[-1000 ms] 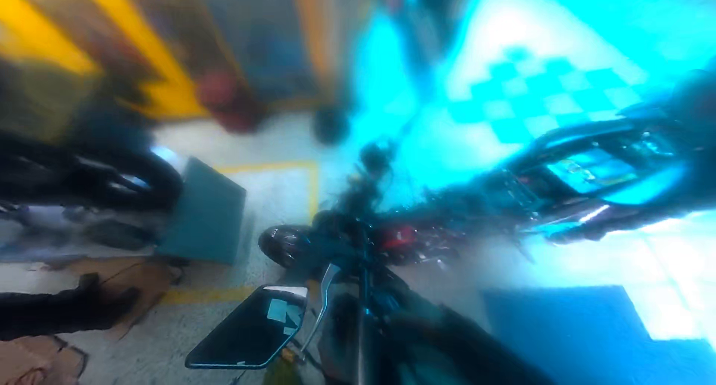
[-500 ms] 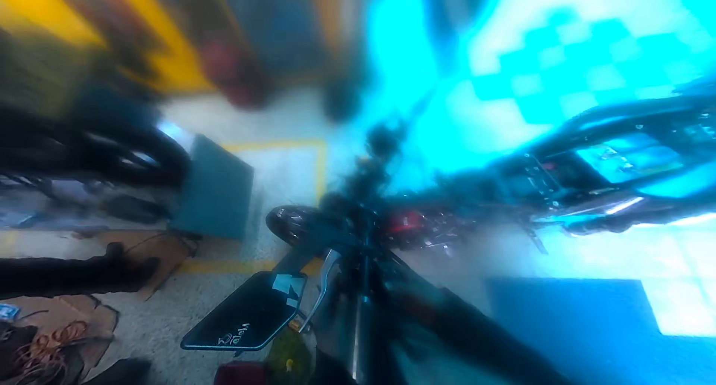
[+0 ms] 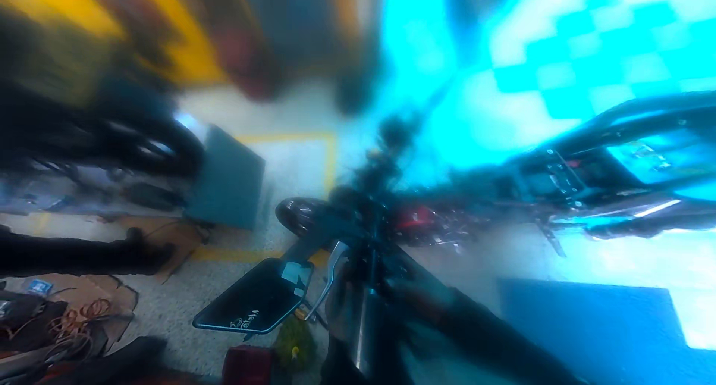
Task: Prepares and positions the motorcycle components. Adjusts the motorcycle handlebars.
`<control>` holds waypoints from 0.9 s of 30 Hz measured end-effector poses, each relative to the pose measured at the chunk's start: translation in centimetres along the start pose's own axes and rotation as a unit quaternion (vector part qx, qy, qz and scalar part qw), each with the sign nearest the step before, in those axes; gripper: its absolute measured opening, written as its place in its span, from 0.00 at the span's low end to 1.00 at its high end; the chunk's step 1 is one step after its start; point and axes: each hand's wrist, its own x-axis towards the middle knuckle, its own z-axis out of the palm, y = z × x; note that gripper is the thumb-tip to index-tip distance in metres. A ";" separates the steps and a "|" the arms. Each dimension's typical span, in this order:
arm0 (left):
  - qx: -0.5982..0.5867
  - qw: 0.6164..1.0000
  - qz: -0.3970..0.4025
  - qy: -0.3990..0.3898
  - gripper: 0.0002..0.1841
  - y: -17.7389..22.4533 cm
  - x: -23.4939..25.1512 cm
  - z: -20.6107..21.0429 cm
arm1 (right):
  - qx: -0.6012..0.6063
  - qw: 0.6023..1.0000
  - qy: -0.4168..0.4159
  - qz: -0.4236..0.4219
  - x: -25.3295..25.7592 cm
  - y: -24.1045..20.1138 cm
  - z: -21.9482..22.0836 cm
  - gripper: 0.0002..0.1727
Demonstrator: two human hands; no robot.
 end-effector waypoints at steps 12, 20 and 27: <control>-0.042 0.998 -0.010 -0.037 0.29 1.4 0.7 0.5 | 0.049 0.996 -0.054 -0.047 -0.5 0.2 0.0 0.42; -0.026 0.998 -0.048 0.022 0.23 1.6 0.0 1.2 | 0.081 0.996 -0.034 -0.012 -1.2 -0.9 0.7 0.28; -0.023 0.996 -0.072 0.047 0.21 5.6 -0.9 4.2 | 0.152 0.987 -0.044 0.009 -1.1 -0.7 0.9 0.26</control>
